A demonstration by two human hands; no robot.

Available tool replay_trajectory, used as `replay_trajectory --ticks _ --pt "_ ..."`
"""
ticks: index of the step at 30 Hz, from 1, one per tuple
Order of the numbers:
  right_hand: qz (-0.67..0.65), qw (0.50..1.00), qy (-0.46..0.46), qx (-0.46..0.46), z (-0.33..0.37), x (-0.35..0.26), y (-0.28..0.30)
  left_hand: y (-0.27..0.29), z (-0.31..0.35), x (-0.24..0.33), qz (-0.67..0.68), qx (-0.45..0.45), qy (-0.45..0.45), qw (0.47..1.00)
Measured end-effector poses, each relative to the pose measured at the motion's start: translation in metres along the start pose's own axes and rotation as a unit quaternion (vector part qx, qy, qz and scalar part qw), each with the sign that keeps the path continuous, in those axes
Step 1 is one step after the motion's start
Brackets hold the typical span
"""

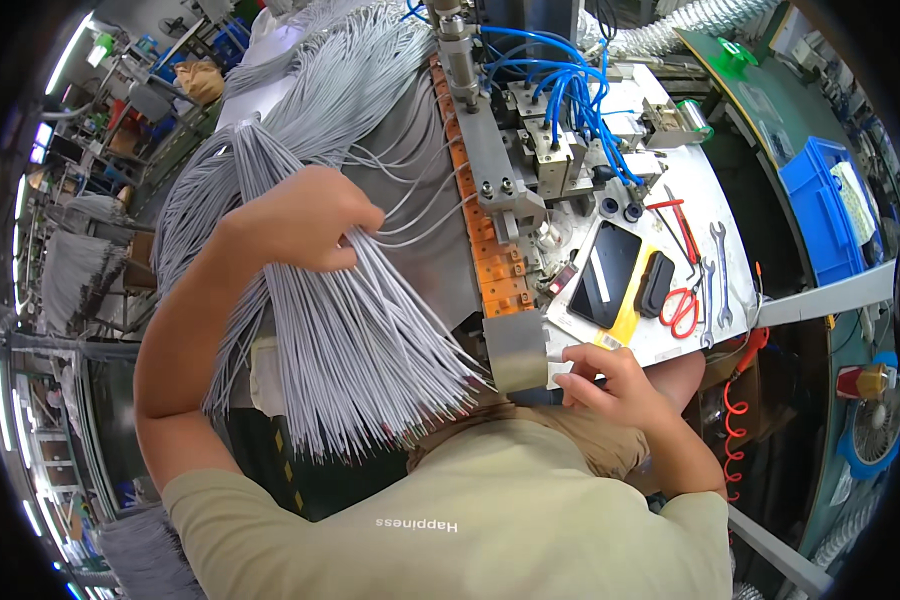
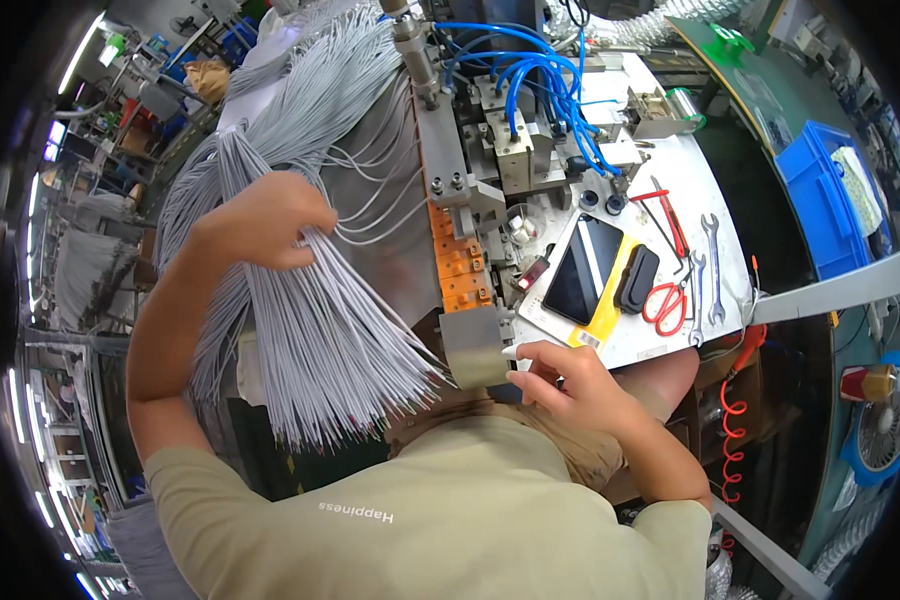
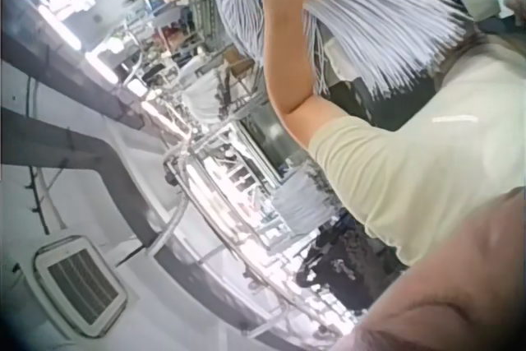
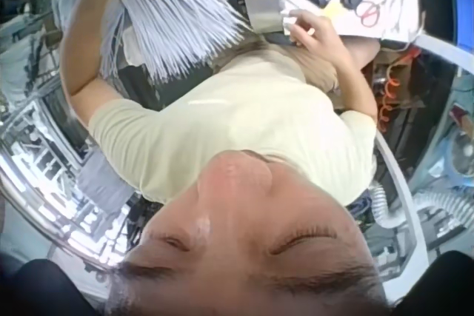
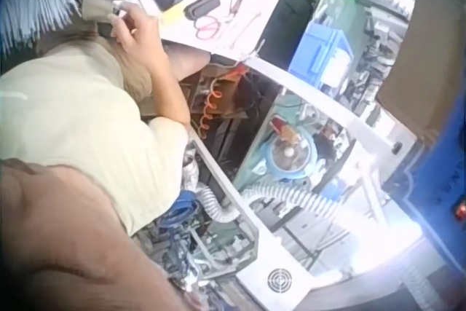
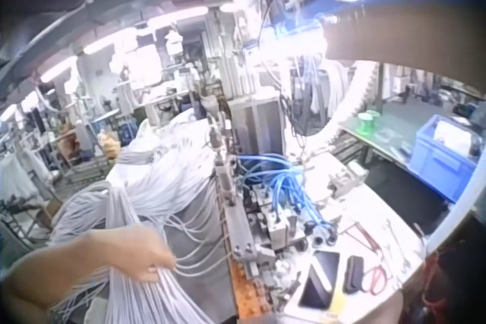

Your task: The person arranges a bundle of cables on a workstation and inserts individual wire ends one by one into a machine fixture by hand.

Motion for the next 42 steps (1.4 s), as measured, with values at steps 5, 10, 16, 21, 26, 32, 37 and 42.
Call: replay_trajectory --ticks 5,10,16,21,26,32,37,42 --pt "0.033 0.999 0.016 -0.02 0.002 0.008 0.006 -0.046 -0.014 0.069 -0.146 0.06 -0.056 0.986" --pt "0.004 1.0 -0.018 -0.004 -0.014 0.008 0.012 -0.051 -0.028 0.144 0.037 0.121 -0.077 0.989" --pt "-0.031 0.976 0.034 0.214 -0.051 0.017 -0.012 -0.065 -0.055 0.079 0.496 0.101 0.053 0.861" --pt "0.269 0.89 0.231 0.287 -0.067 -0.009 -0.028 -0.103 -0.061 0.054 0.692 0.048 0.144 0.706" --pt "0.331 0.883 0.216 0.253 -0.091 -0.022 -0.027 -0.075 -0.055 0.06 0.587 0.128 0.149 0.785" --pt "0.293 0.901 0.207 0.243 -0.111 -0.012 -0.025 -0.077 -0.055 0.059 0.585 0.065 0.151 0.794" --pt "0.18 0.926 0.155 0.292 -0.099 -0.003 -0.018 -0.07 -0.055 0.062 0.614 0.066 0.145 0.773" --pt "0.294 0.893 0.194 0.278 -0.088 -0.018 -0.025 -0.076 -0.053 0.059 0.552 0.145 0.106 0.814"
Point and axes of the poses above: each hand's wrist, its own z-axis away from the middle knuckle, its own y-axis out of the back of the hand, x = y × z, the point moved 4 cm from there along -z, towards the middle knuckle, and after that the axes turned 6 degrees about y, right-handed, at the moved point
